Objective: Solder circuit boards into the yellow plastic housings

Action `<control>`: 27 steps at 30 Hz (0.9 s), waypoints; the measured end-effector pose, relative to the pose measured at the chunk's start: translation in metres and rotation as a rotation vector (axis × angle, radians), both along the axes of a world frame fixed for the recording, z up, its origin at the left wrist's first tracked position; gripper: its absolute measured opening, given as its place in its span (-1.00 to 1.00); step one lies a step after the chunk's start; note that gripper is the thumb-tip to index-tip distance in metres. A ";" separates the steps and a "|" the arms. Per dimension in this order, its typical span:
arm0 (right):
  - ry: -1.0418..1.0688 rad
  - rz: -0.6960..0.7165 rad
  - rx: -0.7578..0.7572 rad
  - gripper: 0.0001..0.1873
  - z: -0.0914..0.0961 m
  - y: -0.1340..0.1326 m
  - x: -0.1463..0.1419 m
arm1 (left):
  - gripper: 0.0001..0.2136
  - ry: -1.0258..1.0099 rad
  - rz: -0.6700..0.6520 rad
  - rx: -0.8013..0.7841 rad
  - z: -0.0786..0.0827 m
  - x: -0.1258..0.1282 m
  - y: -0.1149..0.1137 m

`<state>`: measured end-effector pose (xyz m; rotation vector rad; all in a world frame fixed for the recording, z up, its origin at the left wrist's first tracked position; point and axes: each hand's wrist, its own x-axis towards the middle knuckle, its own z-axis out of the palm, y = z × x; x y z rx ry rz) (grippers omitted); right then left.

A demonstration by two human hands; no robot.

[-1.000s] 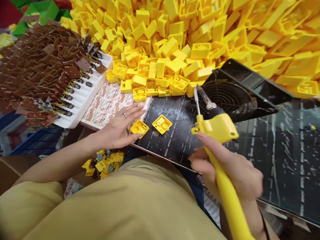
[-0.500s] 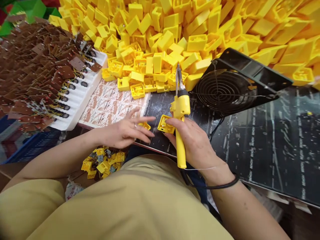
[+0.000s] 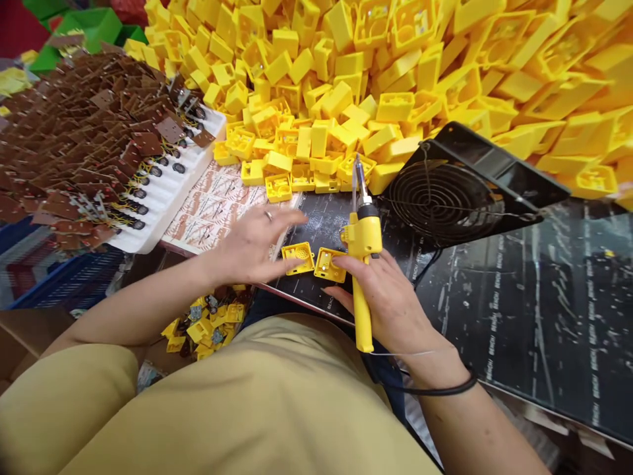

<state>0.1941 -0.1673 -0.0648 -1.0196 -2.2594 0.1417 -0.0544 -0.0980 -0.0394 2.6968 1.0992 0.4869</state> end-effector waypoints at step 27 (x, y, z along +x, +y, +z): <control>-0.131 0.276 0.042 -0.68 0.008 0.038 -0.025 | -0.51 0.133 -0.134 -0.085 0.006 -0.052 -0.037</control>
